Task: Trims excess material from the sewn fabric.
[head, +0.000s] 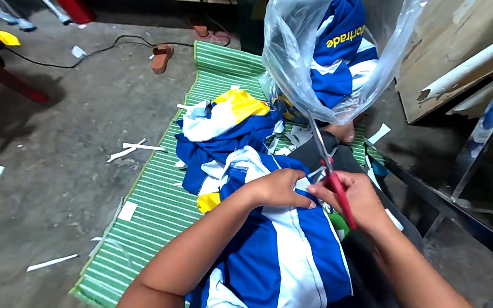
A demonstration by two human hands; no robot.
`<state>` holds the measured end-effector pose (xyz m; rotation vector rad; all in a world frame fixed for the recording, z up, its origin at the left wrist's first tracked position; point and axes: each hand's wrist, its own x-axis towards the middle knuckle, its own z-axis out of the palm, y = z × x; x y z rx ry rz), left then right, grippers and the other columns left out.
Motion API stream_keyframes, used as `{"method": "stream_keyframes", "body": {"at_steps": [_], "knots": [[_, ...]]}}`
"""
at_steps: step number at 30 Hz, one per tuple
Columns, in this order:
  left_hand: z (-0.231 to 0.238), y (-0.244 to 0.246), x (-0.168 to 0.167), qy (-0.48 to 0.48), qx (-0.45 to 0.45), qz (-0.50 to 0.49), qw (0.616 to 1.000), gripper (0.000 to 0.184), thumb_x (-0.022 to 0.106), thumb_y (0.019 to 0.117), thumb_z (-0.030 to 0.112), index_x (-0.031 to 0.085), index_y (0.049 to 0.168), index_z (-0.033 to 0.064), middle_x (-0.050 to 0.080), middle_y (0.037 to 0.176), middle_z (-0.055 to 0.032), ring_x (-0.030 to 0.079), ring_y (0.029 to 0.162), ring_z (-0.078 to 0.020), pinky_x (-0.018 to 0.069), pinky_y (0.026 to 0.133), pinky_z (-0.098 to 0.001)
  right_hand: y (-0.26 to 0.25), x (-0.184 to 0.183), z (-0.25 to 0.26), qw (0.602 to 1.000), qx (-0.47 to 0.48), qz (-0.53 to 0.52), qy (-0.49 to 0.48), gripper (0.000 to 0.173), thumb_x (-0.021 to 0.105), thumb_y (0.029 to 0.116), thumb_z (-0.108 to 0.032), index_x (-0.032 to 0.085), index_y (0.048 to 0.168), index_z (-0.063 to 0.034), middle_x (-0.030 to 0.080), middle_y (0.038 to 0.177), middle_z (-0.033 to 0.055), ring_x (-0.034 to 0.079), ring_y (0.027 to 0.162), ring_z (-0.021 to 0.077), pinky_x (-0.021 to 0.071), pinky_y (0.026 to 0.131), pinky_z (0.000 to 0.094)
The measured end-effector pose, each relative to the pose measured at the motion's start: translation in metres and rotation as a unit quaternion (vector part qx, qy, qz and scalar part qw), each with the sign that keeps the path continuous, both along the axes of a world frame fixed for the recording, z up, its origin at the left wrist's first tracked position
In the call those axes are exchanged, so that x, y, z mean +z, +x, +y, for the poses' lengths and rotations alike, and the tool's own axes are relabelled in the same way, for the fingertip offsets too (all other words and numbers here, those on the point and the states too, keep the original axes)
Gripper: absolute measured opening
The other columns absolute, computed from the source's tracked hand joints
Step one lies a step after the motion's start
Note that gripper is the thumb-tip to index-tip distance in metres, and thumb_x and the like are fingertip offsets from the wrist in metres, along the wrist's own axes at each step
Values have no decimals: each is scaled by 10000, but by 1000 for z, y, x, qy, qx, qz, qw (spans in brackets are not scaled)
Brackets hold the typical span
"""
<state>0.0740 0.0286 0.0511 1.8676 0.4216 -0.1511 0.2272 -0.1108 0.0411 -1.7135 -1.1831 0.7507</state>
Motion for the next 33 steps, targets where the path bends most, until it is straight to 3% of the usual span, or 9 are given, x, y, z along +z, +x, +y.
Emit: {"method": "stream_keyframes", "body": {"at_steps": [3,6,8,10,14,18,22,29,33], "knots": [[5,-11,-6,93,15,-57,994,556,881,763,268,627,1208,51,712,958,-50,681,887,-101,570,805,-341,-23,12,30,999,1,-49,7,141,804,823,-156,686,775,-96,599,615,-32,548,542,34,465,514,255],[32,-52,-23,240,-18,-35,970,807,906,689,423,587,1323,40,727,1031,-125,698,980,-266,530,924,-554,-39,14,52,997,-19,-33,71,79,757,848,-102,689,817,-79,589,603,-6,530,500,65,447,469,274],[45,-87,-28,279,12,2,960,536,866,747,423,724,1109,54,732,909,-95,693,908,-264,497,946,-582,-52,16,64,990,-39,-17,134,93,724,874,-125,664,827,-71,561,593,-1,502,471,65,426,437,258],[43,-122,-18,329,139,-19,934,296,837,783,322,716,897,77,662,714,-51,654,683,-225,542,671,-525,-71,21,74,982,-35,-13,187,104,729,886,-112,661,870,-35,570,618,26,512,486,88,437,442,271],[-1,-187,20,481,426,-82,762,218,718,815,220,634,922,49,625,757,-73,611,669,-206,495,596,-461,-115,44,89,957,8,42,288,101,730,868,-74,652,901,-19,595,640,34,541,494,91,459,433,258],[-52,-248,42,508,544,-211,634,216,699,919,146,573,1013,-1,605,910,14,595,858,-12,521,804,-216,-144,68,87,910,65,158,378,52,676,880,6,629,899,15,610,653,59,590,504,101,521,438,251],[-98,-220,34,417,530,-232,701,159,713,877,129,593,978,105,618,887,140,585,863,102,509,799,-120,-130,60,66,923,84,175,333,80,677,968,-88,661,985,-12,672,722,24,604,526,49,529,457,205],[-113,-111,-13,333,414,-270,803,84,699,829,82,616,835,79,624,743,15,609,692,-35,525,639,-207,-77,11,-23,981,21,73,180,310,785,902,-339,767,1052,-68,783,979,-21,651,651,-24,536,551,164],[-123,-61,-17,301,360,-302,830,82,706,819,79,624,821,76,617,710,3,601,647,-56,510,591,-230,-58,-3,-63,982,-69,21,174,237,785,884,-269,765,970,-49,767,866,-18,637,645,-42,523,572,131]]}}
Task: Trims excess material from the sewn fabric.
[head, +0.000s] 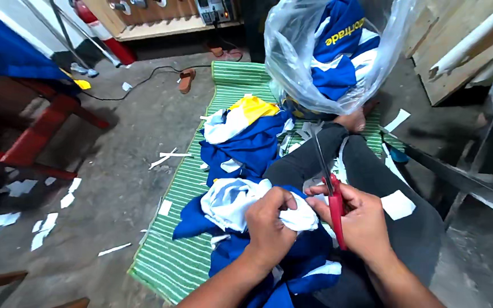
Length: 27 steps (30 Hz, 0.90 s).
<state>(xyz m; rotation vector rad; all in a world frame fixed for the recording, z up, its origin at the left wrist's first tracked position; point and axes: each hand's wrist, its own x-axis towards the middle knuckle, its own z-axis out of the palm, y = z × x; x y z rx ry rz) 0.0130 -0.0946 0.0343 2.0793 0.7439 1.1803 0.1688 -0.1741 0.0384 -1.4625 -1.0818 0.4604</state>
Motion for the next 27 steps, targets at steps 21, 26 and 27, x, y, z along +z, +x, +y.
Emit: {"method": "stream_keyframes", "body": {"at_steps": [21,26,27], "knots": [[79,49,60,-41,-421,341,840,569,679,905,551,688,1203,66,723,1060,-44,672,987,-105,561,870,-403,45,-2,-14,998,30,10,51,110,729,879,-178,710,881,-69,668,731,-80,569,624,-82,479,577,95],[79,60,19,-191,-426,383,797,339,581,1030,372,677,910,70,562,697,51,510,629,-22,438,618,-273,72,-27,-39,997,-57,13,-47,233,731,918,-311,685,860,-90,596,660,-108,507,553,-89,420,516,98],[79,57,16,-196,-398,380,812,339,572,1033,376,674,908,77,559,697,53,511,631,-28,441,622,-284,76,-32,-48,995,-69,4,-76,288,741,906,-369,681,856,-92,608,659,-105,525,550,-83,441,511,110]]}}
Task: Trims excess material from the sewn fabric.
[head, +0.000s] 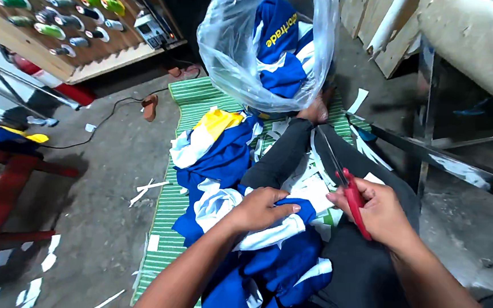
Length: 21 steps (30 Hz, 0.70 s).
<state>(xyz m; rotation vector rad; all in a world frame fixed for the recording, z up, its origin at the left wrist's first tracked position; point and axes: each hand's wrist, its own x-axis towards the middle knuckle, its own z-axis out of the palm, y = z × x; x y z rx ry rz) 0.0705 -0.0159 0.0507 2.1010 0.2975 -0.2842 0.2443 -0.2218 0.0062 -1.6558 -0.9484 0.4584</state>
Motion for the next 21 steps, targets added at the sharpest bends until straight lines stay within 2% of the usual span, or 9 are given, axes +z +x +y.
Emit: {"method": "stream_keyframes", "body": {"at_steps": [2,5,6,8,12,21], "knots": [[0,-5,-3,6,66,-11,998,324,576,1029,374,683,907,94,575,700,57,527,634,-31,458,629,-295,1,-9,-21,999,-20,4,-46,372,770,852,-469,679,831,-109,599,639,-123,516,529,-85,438,486,122],[1,-8,-3,-2,125,-40,991,283,594,1018,335,686,873,111,581,679,65,530,619,-18,457,613,-283,-7,-16,-52,993,-2,72,-89,386,796,777,-547,680,800,-179,573,609,-183,487,499,-108,412,453,107],[2,-8,-3,-5,134,-45,990,276,601,1015,324,690,864,110,582,671,63,528,612,-21,452,603,-285,-10,-17,-62,989,25,101,-103,378,779,783,-558,680,818,-195,572,614,-189,491,503,-106,416,455,108],[2,-7,-4,-11,144,-54,988,265,611,1013,311,683,848,116,569,649,59,514,583,-28,434,567,-276,-12,-26,-78,976,112,154,-106,456,696,864,-649,675,898,-195,579,670,-175,521,558,-86,448,503,120],[1,-4,-5,-13,137,-53,989,271,608,1017,313,676,826,133,549,622,55,496,549,-41,408,532,-278,-17,-38,-81,952,198,210,-106,541,625,886,-707,662,917,-168,593,708,-135,552,607,-48,474,553,146],[0,-4,-3,-5,103,-58,993,301,609,1014,351,681,825,128,567,651,53,525,597,-48,424,574,-307,-11,-31,-53,944,266,170,-100,605,592,884,-747,655,893,-145,553,669,-124,517,577,-59,432,519,128]]}}
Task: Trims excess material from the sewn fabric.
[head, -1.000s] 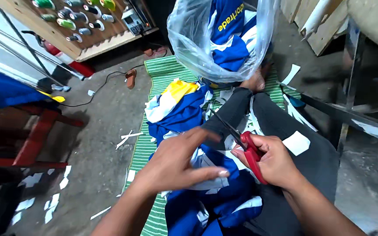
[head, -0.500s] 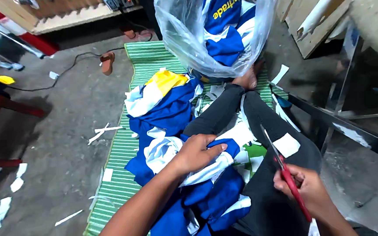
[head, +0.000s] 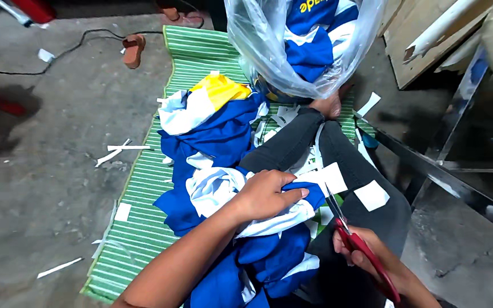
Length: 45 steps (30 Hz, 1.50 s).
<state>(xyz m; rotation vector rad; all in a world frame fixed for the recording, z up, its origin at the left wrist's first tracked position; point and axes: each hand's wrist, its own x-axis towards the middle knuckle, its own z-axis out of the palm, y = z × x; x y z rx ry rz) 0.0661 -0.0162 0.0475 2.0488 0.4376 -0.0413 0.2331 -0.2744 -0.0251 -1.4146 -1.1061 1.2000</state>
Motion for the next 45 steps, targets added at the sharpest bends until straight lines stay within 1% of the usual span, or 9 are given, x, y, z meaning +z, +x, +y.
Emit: {"method": "stream_keyframes", "body": {"at_steps": [11,17,23,31,36,38,40,42,45], "knots": [[0,-2,-5,-5,-13,-12,1000,319,589,1023,359,683,833,120,572,661,58,530,613,-36,427,587,-297,-3,0,8,1000,-17,5,-7,564,620,865,-744,639,820,-182,541,634,-136,511,543,-61,424,494,121],[0,-1,-5,-15,-17,-8,1000,321,581,1027,365,682,838,126,570,659,65,525,609,-24,422,583,-284,-6,3,7,997,-62,15,-43,461,691,865,-662,642,734,-222,530,544,-145,490,430,-52,424,394,143],[1,-1,-6,-30,-61,-8,998,301,581,1028,345,692,870,114,580,675,71,530,620,-9,436,596,-261,2,2,9,1000,-8,-25,-9,584,564,904,-745,643,798,-176,528,600,-121,508,514,-40,430,470,150],[7,-7,0,-58,-82,-33,994,267,605,1022,304,700,874,102,607,679,83,539,601,39,444,560,-182,7,31,30,993,-79,-67,-49,440,677,894,-623,622,715,-224,545,555,-164,481,432,-68,404,392,132],[4,-7,0,-1,-131,-42,991,334,569,1034,360,676,864,93,552,651,62,507,596,-21,413,573,-266,-8,64,93,980,-125,-145,47,224,735,908,-324,688,811,-128,565,618,-144,490,527,-102,401,484,92],[18,-17,-1,55,-170,-61,982,372,640,963,446,708,975,80,628,710,31,582,634,-48,489,582,-293,-16,72,120,982,-77,-166,53,163,720,880,-226,668,769,-118,552,598,-106,488,525,-75,396,483,116],[44,-41,-4,125,-214,12,969,700,740,767,621,686,1187,65,721,914,-75,688,854,-201,558,778,-487,-29,80,141,976,-35,-210,48,162,734,858,-213,662,758,-109,566,607,-50,524,549,9,435,510,222],[70,-69,-10,157,-201,108,961,861,830,654,635,663,1257,43,730,1019,-145,689,980,-309,506,922,-599,-45,87,159,967,-10,-248,62,183,767,839,-201,657,753,-83,591,625,10,582,591,117,479,552,357],[89,-114,5,232,-45,205,950,639,898,722,433,709,1187,38,724,962,-196,684,948,-419,492,879,-687,-76,90,189,953,-26,-273,132,197,811,776,-161,650,726,-58,613,632,54,633,620,215,496,557,467]]}}
